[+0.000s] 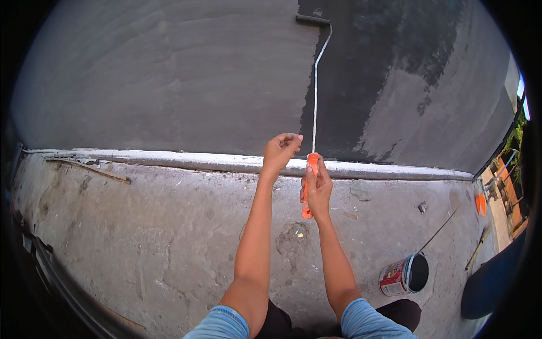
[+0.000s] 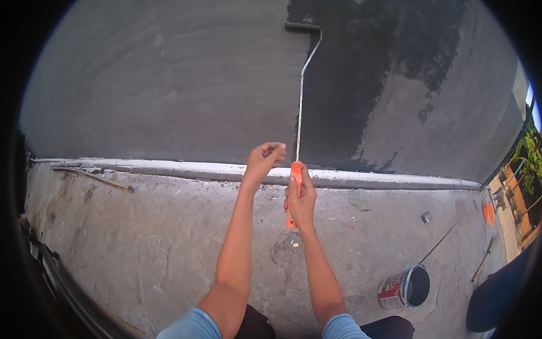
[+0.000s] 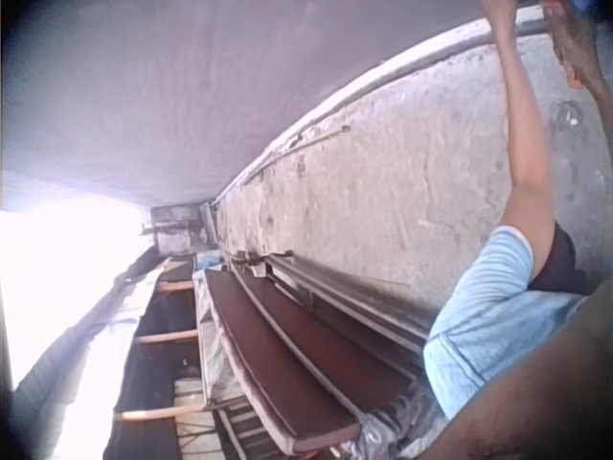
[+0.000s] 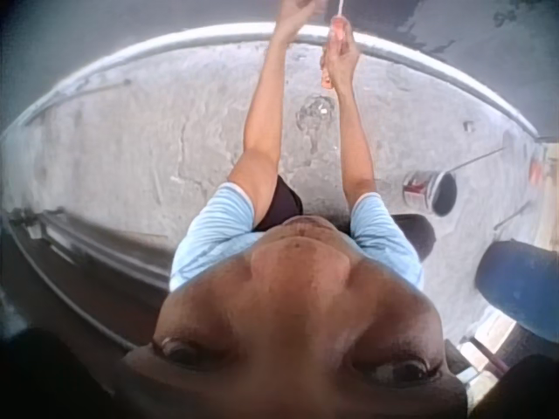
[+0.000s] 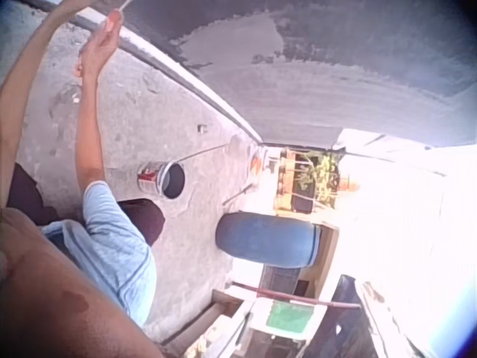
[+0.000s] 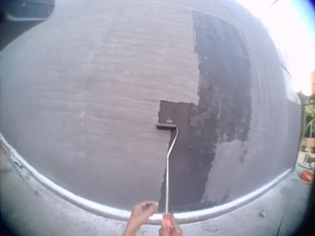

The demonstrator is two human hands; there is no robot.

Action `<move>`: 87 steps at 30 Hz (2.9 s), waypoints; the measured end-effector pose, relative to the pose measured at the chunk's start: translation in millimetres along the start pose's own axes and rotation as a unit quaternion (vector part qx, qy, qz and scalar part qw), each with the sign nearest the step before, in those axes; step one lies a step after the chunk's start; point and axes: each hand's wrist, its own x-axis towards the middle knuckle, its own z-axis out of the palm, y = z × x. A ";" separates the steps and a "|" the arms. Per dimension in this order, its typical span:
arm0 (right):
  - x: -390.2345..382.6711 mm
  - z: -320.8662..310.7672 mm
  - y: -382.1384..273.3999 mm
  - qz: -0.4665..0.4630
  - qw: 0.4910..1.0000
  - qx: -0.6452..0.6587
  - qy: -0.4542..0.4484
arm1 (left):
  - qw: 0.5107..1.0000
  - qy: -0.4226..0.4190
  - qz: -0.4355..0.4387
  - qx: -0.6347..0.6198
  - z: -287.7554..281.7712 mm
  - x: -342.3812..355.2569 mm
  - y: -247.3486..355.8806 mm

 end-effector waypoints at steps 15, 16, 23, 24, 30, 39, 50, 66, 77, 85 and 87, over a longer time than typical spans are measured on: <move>-43.3 -18.8 5.2 0.040 0.999 -0.010 -0.007 | 0.999 -0.021 -0.025 -0.031 22.5 -0.3 -0.7; -36.3 -19.2 -6.5 0.033 0.999 -0.012 -0.010 | 0.999 -0.016 -0.001 -0.034 22.9 0.7 2.6; 15.1 -8.0 -69.9 -0.030 0.999 0.014 -0.025 | 0.997 0.005 0.037 -0.066 20.5 -5.5 27.0; 19.9 -5.5 -73.4 -0.039 0.999 0.019 -0.027 | 0.997 0.004 0.037 -0.068 20.5 -6.7 29.2; 19.9 -1.9 -32.6 -0.027 0.999 0.031 -0.023 | 0.996 -0.007 0.016 -0.082 29.5 -6.9 29.8; -55.1 -17.0 72.8 0.085 0.996 0.030 -0.005 | 0.980 -0.107 -0.165 0.029 10.5 0.5 -80.1; -100.6 -31.0 94.6 0.123 0.992 0.022 -0.007 | 0.970 -0.127 -0.200 0.047 3.7 -1.8 -78.1; -60.6 -30.8 83.4 0.087 0.996 0.003 -0.007 | 0.993 -0.028 -0.104 0.041 19.7 4.4 -60.1; -136.8 -34.7 126.9 0.172 0.985 0.004 -0.001 | 0.929 -0.163 -0.279 0.180 -6.5 -2.6 -141.2; -133.6 -38.2 129.8 0.147 0.989 0.005 0.000 | 0.932 -0.146 -0.258 0.206 2.3 -2.3 -131.9; -121.2 -35.3 116.2 0.150 0.989 0.001 0.003 | 0.945 -0.127 -0.237 0.184 4.7 -1.1 -115.2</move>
